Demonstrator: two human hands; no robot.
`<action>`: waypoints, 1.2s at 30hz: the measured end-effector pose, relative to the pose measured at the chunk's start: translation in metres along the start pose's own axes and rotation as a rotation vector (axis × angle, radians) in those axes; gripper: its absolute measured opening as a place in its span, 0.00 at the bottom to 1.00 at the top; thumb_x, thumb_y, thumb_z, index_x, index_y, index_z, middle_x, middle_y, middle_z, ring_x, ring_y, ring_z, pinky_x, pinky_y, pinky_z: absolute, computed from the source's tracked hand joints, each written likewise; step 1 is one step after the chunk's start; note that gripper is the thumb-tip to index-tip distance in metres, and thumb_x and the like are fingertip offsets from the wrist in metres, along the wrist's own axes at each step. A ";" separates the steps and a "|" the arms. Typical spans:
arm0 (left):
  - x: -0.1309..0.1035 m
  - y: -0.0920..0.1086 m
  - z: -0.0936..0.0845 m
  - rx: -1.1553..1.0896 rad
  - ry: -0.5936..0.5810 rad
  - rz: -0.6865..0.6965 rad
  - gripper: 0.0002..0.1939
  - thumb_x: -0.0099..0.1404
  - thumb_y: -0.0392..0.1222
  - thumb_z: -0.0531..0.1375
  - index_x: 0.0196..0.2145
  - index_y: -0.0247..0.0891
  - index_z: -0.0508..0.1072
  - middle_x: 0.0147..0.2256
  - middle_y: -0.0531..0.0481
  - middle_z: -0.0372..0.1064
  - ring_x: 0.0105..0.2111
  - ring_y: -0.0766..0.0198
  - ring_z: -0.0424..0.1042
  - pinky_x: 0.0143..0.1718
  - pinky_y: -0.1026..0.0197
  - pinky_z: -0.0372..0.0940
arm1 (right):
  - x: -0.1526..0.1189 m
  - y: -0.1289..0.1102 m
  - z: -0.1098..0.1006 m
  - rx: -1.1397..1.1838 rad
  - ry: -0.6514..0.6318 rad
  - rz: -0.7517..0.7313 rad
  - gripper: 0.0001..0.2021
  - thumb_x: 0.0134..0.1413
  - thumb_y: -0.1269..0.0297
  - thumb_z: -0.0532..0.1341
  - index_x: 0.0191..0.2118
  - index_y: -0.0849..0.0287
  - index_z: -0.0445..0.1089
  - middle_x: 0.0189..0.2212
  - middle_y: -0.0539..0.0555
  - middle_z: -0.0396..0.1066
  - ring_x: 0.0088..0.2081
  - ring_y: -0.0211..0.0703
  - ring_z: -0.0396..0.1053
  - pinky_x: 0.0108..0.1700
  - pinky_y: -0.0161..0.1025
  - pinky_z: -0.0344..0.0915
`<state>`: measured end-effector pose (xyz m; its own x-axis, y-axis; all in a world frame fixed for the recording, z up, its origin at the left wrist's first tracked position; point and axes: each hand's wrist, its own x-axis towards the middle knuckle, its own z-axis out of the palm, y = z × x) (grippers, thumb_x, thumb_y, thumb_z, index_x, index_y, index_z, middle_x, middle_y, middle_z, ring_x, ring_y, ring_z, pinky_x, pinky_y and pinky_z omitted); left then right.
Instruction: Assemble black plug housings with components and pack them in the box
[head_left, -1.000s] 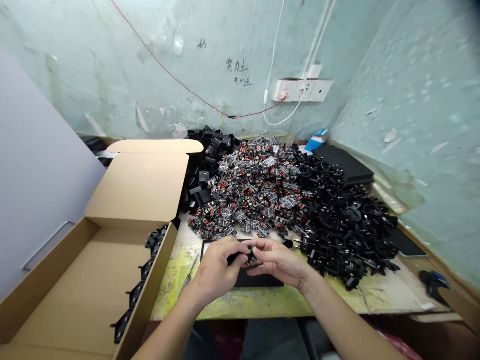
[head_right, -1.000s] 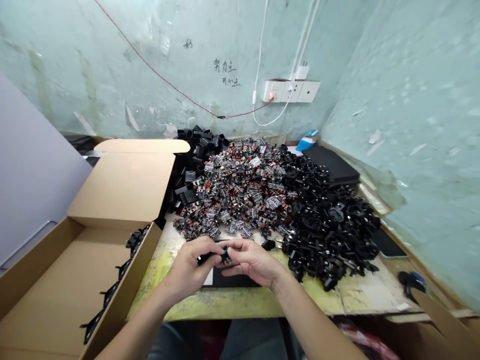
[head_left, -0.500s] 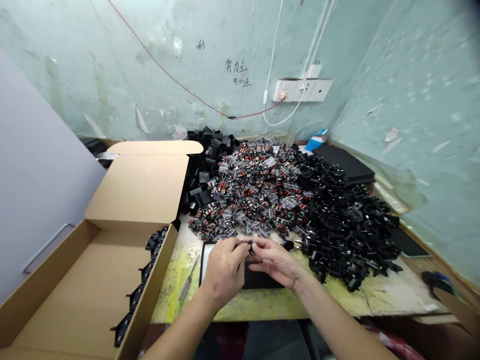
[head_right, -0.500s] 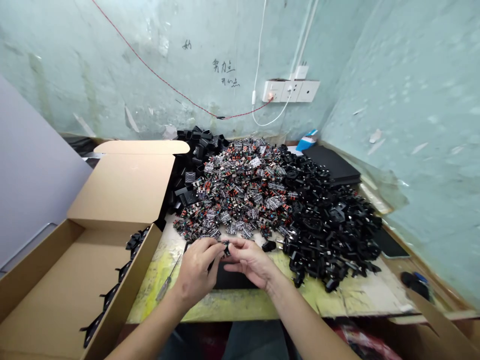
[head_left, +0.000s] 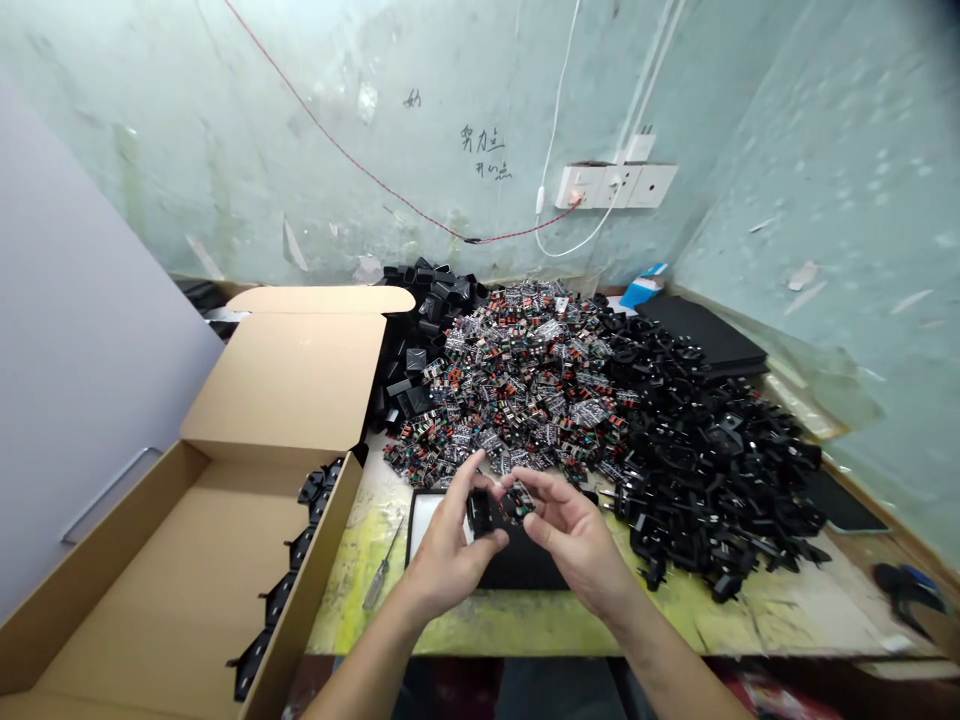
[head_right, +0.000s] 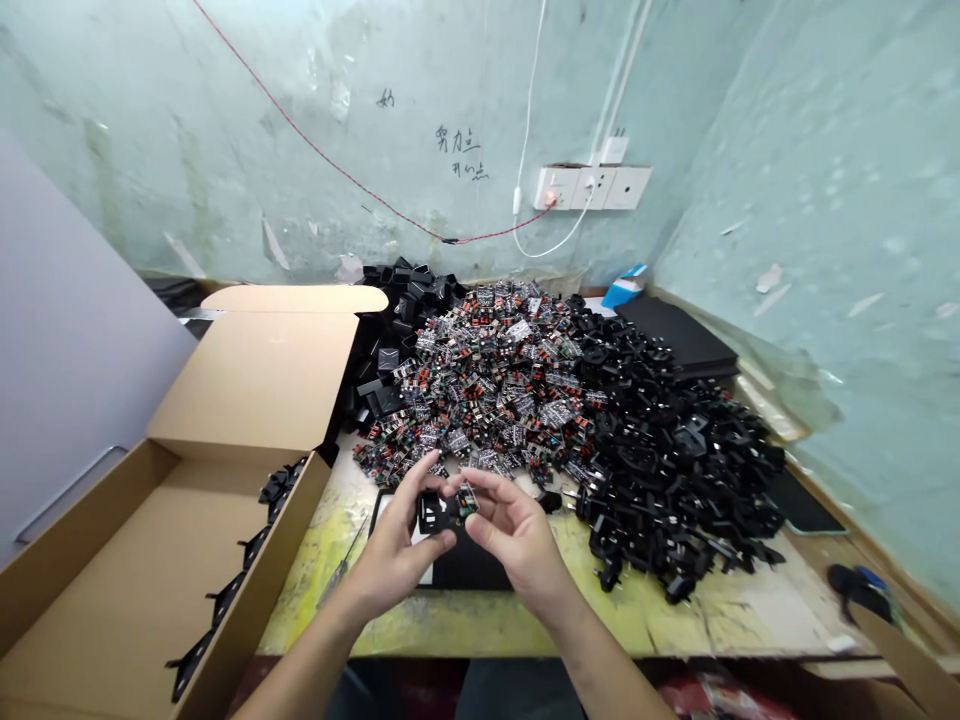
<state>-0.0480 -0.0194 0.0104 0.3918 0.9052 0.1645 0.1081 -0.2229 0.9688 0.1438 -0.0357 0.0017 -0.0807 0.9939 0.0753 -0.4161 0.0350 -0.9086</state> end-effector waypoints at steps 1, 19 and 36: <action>0.000 0.000 0.000 0.002 0.001 0.008 0.47 0.64 0.31 0.64 0.75 0.49 0.51 0.56 0.45 0.69 0.59 0.53 0.69 0.67 0.44 0.58 | -0.002 -0.002 0.000 -0.003 -0.016 -0.016 0.23 0.54 0.55 0.77 0.55 0.46 0.78 0.54 0.56 0.80 0.57 0.53 0.77 0.65 0.55 0.69; 0.000 0.011 0.005 0.049 0.033 0.171 0.23 0.59 0.30 0.72 0.51 0.42 0.77 0.50 0.45 0.76 0.52 0.54 0.74 0.56 0.52 0.68 | -0.023 -0.022 -0.004 -0.479 -0.066 -0.196 0.20 0.58 0.63 0.75 0.56 0.47 0.80 0.55 0.57 0.80 0.59 0.56 0.76 0.64 0.55 0.70; -0.001 0.008 0.008 -0.003 0.001 0.103 0.22 0.59 0.30 0.69 0.51 0.42 0.77 0.48 0.44 0.75 0.48 0.54 0.75 0.49 0.56 0.72 | -0.020 -0.039 0.005 -0.784 -0.092 -0.403 0.22 0.59 0.69 0.71 0.58 0.43 0.79 0.53 0.54 0.81 0.54 0.52 0.80 0.58 0.48 0.78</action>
<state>-0.0405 -0.0250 0.0164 0.4001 0.8779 0.2631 0.0651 -0.3136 0.9473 0.1568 -0.0575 0.0377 -0.1488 0.8791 0.4528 0.3093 0.4762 -0.8231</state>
